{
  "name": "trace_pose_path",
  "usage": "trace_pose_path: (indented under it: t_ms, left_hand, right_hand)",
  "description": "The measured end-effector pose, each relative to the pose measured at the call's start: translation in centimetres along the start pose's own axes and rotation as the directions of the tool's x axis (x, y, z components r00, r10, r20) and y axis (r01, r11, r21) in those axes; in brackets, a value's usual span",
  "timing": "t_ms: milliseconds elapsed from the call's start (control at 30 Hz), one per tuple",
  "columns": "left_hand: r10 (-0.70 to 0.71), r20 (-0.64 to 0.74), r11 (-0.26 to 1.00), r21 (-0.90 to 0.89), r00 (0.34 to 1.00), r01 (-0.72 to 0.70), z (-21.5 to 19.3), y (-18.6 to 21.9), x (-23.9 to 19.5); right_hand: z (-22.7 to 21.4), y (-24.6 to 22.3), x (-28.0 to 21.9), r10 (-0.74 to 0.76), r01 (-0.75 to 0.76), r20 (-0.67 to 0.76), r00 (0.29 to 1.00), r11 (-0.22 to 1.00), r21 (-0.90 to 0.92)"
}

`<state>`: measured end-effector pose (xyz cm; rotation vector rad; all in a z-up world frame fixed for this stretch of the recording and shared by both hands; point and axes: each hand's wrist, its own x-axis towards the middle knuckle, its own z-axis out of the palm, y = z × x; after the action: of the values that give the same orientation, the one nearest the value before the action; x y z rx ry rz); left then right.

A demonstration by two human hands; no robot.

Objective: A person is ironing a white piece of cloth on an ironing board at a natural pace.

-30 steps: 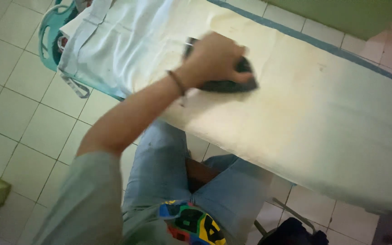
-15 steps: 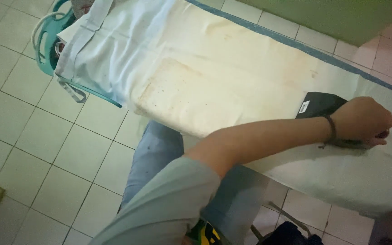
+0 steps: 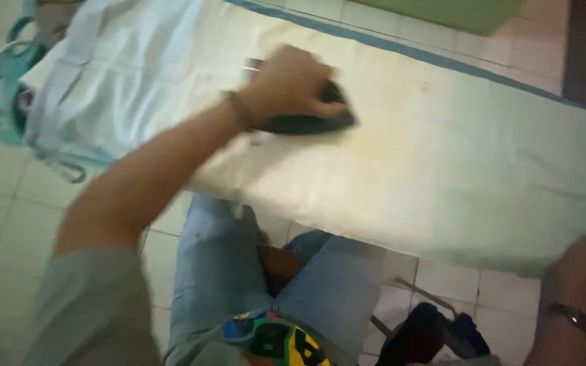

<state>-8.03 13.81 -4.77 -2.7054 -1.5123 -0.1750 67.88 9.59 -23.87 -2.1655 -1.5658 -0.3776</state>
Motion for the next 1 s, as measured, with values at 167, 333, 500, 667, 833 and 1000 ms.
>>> trace_pose_path:
  t_ms: [167, 333, 500, 667, 833, 1000]
  left_hand:
    - [-0.155, 0.051, 0.968, 0.209, 0.987, 0.142, -2.2, -7.4, -6.5]
    - [-0.1, -0.121, 0.847, 0.511, 0.988, 0.149, -0.3, -9.2, -8.1]
    - [-0.156, -0.019, 0.914, 0.377, 0.988, 0.152, -1.0, -2.7, -1.1]
    - [-0.113, 0.101, 0.99, 0.099, 0.988, 0.103, 0.0, 6.8, 9.2]
    - [0.034, -0.085, 0.975, -0.214, 0.996, -0.052, 5.2, 18.5, 21.5]
    - [-0.007, -0.233, 0.929, -0.362, 0.972, -0.08, 7.5, 28.1, 28.9]
  right_hand:
    - [-6.3, -7.2, -2.7, -0.096, 0.103, 0.037, 0.995, 0.945, -0.311]
    - [-8.2, -10.0, -1.5, 0.164, -0.12, 0.27, 0.949, 0.977, -0.174]
    - [-10.2, -12.4, -3.7, 0.01, 0.022, 0.101, 0.995, 0.951, -0.308]
    - [-13.0, -15.9, -2.6, 0.187, -0.165, 0.259, 0.948, 0.981, -0.106]
    - [-10.1, -12.7, -2.4, 0.131, -0.095, 0.16, 0.978, 0.971, -0.218]
    - [-12.1, -15.6, -2.5, 0.16, -0.106, 0.221, 0.962, 0.965, -0.238]
